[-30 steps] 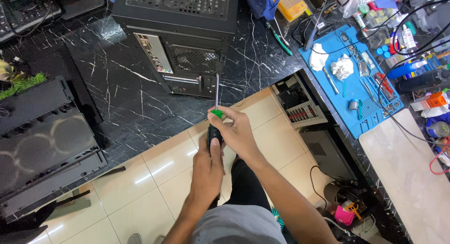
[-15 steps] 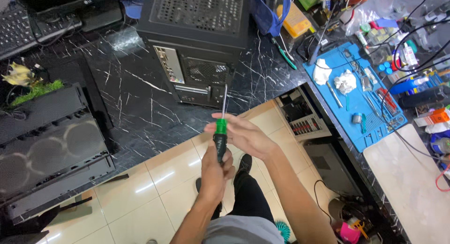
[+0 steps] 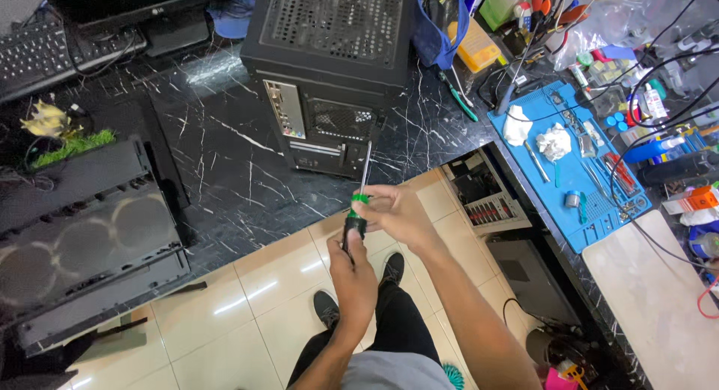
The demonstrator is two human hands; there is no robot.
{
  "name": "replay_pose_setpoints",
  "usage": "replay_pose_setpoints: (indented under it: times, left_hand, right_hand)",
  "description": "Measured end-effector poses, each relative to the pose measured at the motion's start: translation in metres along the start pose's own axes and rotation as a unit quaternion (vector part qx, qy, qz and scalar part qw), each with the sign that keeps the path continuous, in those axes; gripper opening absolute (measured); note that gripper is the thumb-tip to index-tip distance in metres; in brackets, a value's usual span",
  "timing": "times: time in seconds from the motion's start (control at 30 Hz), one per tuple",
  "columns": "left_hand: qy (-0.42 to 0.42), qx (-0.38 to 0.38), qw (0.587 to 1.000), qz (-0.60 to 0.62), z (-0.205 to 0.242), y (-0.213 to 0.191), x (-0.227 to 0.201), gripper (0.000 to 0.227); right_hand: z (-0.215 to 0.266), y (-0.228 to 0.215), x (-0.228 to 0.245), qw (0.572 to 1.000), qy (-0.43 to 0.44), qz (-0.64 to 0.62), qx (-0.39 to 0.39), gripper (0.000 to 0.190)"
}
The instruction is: The person uses a screwdriver to secure the side panel of a computer case, then repositions the case upright to attach the top cover. They continue to use the screwdriver to fasten screws on the top and rear of the case.
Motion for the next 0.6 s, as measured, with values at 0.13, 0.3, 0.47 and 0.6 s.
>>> replay_pose_setpoints:
  times: [0.13,0.3,0.47,0.6]
  left_hand:
    - [-0.295,-0.018,0.896,0.333,0.016,0.032,0.027,0.053]
    - [-0.503,0.099,0.629,0.584,0.04,0.084,0.078,0.038]
    - [-0.407,-0.002,0.797,0.446,0.029,0.05,0.019,0.046]
    - [-0.26,-0.039,0.939,0.223,0.032,0.019,-0.021,0.04]
  right_hand:
    - [-0.009,-0.003,-0.011,0.997,-0.055,0.055,-0.026,0.033]
    - [-0.017,0.019,-0.033,0.887,-0.032,-0.237,0.396,0.067]
    - [-0.006,0.01,-0.019,0.977,-0.028,-0.089,0.193,0.048]
    - [-0.012,-0.005,0.0,0.963,-0.129,0.155,-0.177,0.025]
Point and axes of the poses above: each hand's wrist, its own z-axis away from the middle knuckle, its own y-axis out of the palm, x = y × z, the point moved 9 cm from there along -z, towards the middle knuckle, and after that the axes turned 14 degrees about y, right-handed, at the moved point
